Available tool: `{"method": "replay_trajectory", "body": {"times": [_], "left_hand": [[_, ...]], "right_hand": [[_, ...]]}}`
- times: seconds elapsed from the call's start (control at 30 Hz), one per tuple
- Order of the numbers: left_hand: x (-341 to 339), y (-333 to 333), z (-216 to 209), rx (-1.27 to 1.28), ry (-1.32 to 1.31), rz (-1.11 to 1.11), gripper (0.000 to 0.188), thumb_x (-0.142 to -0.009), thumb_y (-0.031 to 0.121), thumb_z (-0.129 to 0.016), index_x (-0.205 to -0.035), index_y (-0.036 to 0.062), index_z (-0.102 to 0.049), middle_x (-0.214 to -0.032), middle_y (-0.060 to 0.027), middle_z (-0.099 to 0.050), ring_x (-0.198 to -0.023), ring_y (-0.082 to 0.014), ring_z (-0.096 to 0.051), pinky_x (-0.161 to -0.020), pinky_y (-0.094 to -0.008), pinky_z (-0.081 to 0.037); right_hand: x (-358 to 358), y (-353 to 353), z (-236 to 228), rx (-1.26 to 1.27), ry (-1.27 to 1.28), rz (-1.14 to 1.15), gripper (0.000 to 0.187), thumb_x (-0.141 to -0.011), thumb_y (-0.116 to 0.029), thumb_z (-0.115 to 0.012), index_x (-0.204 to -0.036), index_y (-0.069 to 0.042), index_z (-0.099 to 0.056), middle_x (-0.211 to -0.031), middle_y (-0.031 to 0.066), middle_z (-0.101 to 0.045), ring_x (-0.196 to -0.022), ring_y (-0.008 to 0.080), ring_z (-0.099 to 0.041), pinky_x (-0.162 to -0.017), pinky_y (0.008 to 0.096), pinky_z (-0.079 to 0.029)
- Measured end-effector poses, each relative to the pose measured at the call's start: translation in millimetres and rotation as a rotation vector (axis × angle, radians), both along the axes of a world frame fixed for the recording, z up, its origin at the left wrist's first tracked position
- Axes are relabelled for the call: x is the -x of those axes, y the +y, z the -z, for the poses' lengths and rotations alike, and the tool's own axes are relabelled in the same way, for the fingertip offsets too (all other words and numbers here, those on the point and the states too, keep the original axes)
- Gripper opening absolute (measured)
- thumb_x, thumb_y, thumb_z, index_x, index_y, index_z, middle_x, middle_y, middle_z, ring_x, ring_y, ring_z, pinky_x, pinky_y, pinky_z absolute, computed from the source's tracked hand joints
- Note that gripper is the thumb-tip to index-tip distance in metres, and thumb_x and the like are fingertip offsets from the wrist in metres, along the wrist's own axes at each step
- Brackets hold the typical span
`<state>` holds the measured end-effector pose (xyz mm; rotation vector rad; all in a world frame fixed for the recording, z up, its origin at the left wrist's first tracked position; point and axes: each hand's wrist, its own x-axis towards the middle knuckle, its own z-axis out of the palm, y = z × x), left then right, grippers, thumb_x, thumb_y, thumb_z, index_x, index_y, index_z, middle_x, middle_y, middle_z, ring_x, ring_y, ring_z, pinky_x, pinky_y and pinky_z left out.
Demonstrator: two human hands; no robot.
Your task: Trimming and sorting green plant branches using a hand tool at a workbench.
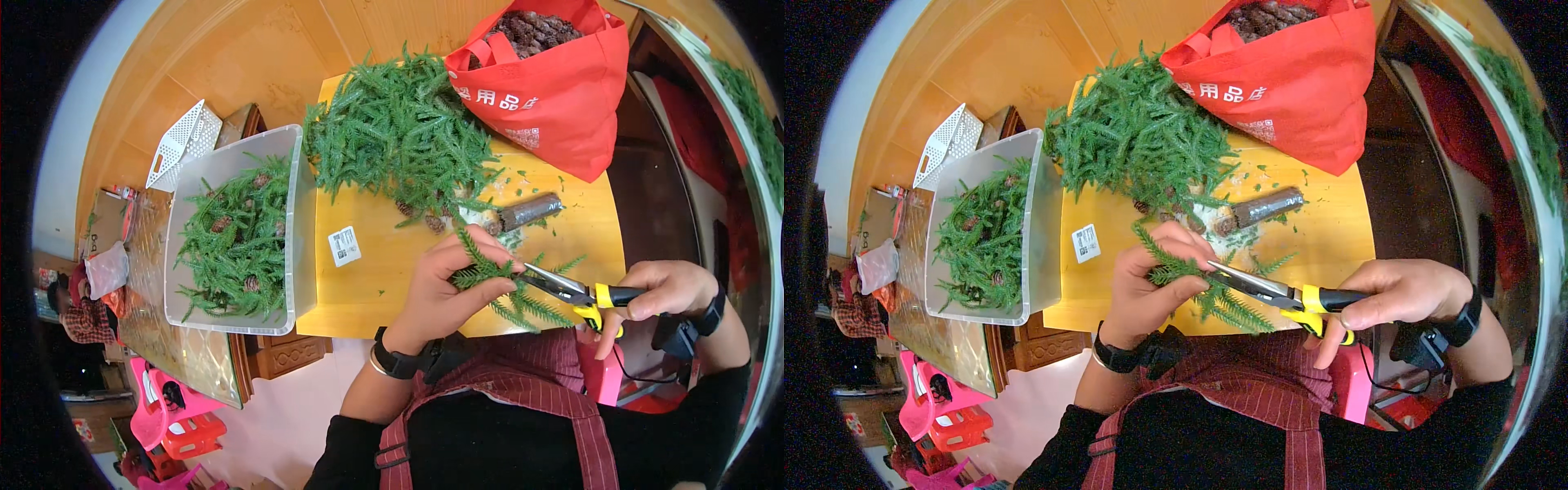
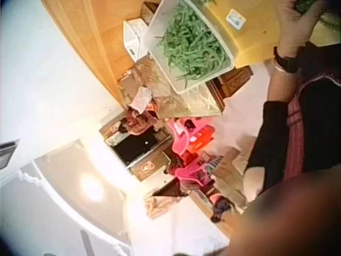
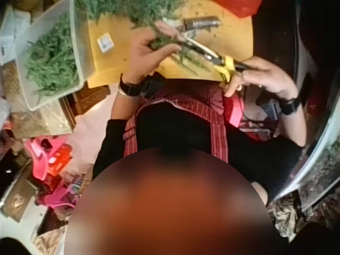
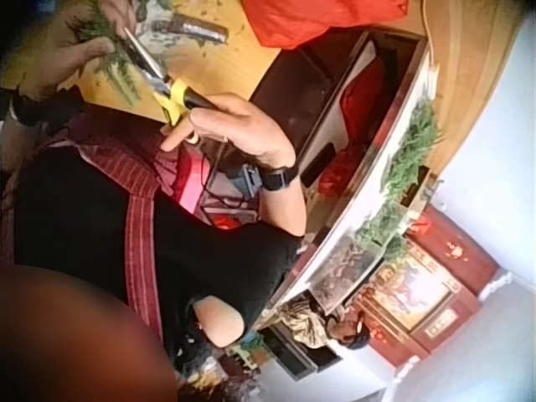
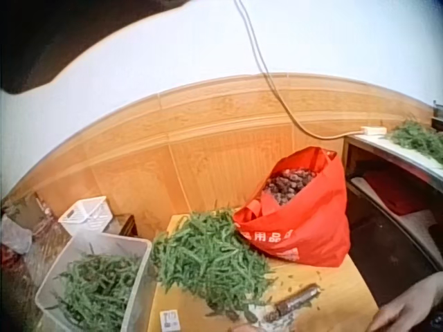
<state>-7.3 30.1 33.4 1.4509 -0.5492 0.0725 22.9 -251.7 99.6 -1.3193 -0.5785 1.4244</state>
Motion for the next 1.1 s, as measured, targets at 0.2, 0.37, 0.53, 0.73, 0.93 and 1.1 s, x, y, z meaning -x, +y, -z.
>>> {"method": "replay_trajectory", "body": {"times": [0.2, 0.37, 0.53, 0.73, 0.93, 1.1], "left_hand": [[4.6, 1.7, -5.1, 0.087, 0.054, -0.015, 0.016, -0.069, 0.000, -0.065, -0.084, 0.0008, -0.061, -0.085, -0.0088, -0.057, -0.084, -0.0200, -0.054, -0.078, -0.0318, -0.042], [3.9, 4.1, -8.3, -0.010, -0.066, -0.098, 0.017, -0.069, -0.001, -0.066, -0.085, 0.0009, -0.060, -0.086, -0.0092, -0.057, -0.085, -0.0198, -0.054, -0.079, -0.0324, -0.042], [6.7, 10.3, -17.2, -0.080, -0.143, -0.299, 0.018, -0.068, -0.001, -0.066, -0.085, 0.0014, -0.060, -0.087, -0.0089, -0.058, -0.085, -0.0195, -0.054, -0.079, -0.0317, -0.042], [10.2, 9.5, -17.9, -0.075, -0.117, -0.307, 0.020, -0.067, -0.001, -0.067, -0.085, 0.0012, -0.060, -0.086, -0.0088, -0.058, -0.085, -0.0195, -0.054, -0.078, -0.0304, -0.042], [10.8, 8.0, -13.5, -0.054, -0.089, -0.302, 0.021, -0.066, -0.001, -0.067, -0.085, 0.0008, -0.059, -0.085, -0.0089, -0.058, -0.084, -0.0191, -0.055, -0.076, -0.0293, -0.042], [10.8, 5.8, -15.2, -0.055, -0.121, -0.313, 0.021, -0.067, 0.002, -0.070, -0.085, 0.0009, -0.059, -0.082, -0.0080, -0.056, -0.077, -0.0193, -0.055, -0.068, -0.0280, -0.043]], "right_hand": [[15.3, 12.0, -17.2, 0.118, -0.101, 0.127, 0.034, -0.090, -0.026, -0.047, -0.097, 0.003, -0.063, -0.096, 0.0081, -0.064, -0.086, 0.0094, -0.053, -0.080, 0.0212, -0.039], [19.4, 7.4, -21.7, 0.040, 0.097, 0.165, 0.027, -0.088, -0.021, -0.049, -0.095, 0.002, -0.064, -0.087, 0.0081, -0.064, -0.080, 0.0122, -0.055, -0.075, 0.0241, -0.042], [26.9, 22.5, -34.9, 0.228, -0.349, 0.210, 0.023, -0.083, -0.019, -0.056, -0.093, 0.000, -0.065, -0.082, 0.0100, -0.062, -0.081, 0.0193, -0.056, -0.075, 0.0312, -0.043], [23.3, 38.4, -35.1, 0.146, -1.458, 0.199, 0.027, -0.067, -0.021, -0.069, -0.080, 0.000, -0.060, -0.082, 0.0150, -0.059, -0.089, 0.0364, -0.053, -0.079, 0.0406, -0.043], [23.5, 42.9, -24.4, 0.192, -1.648, 0.254, 0.027, -0.062, -0.019, -0.071, -0.080, -0.001, -0.060, -0.085, 0.0119, -0.059, -0.094, 0.0339, -0.052, -0.081, 0.0409, -0.043], [20.9, 43.6, -21.7, 0.200, -1.710, 0.253, 0.027, -0.060, -0.016, -0.071, -0.079, -0.001, -0.061, -0.084, 0.0113, -0.059, -0.094, 0.0326, -0.052, -0.081, 0.0395, -0.043]]}}
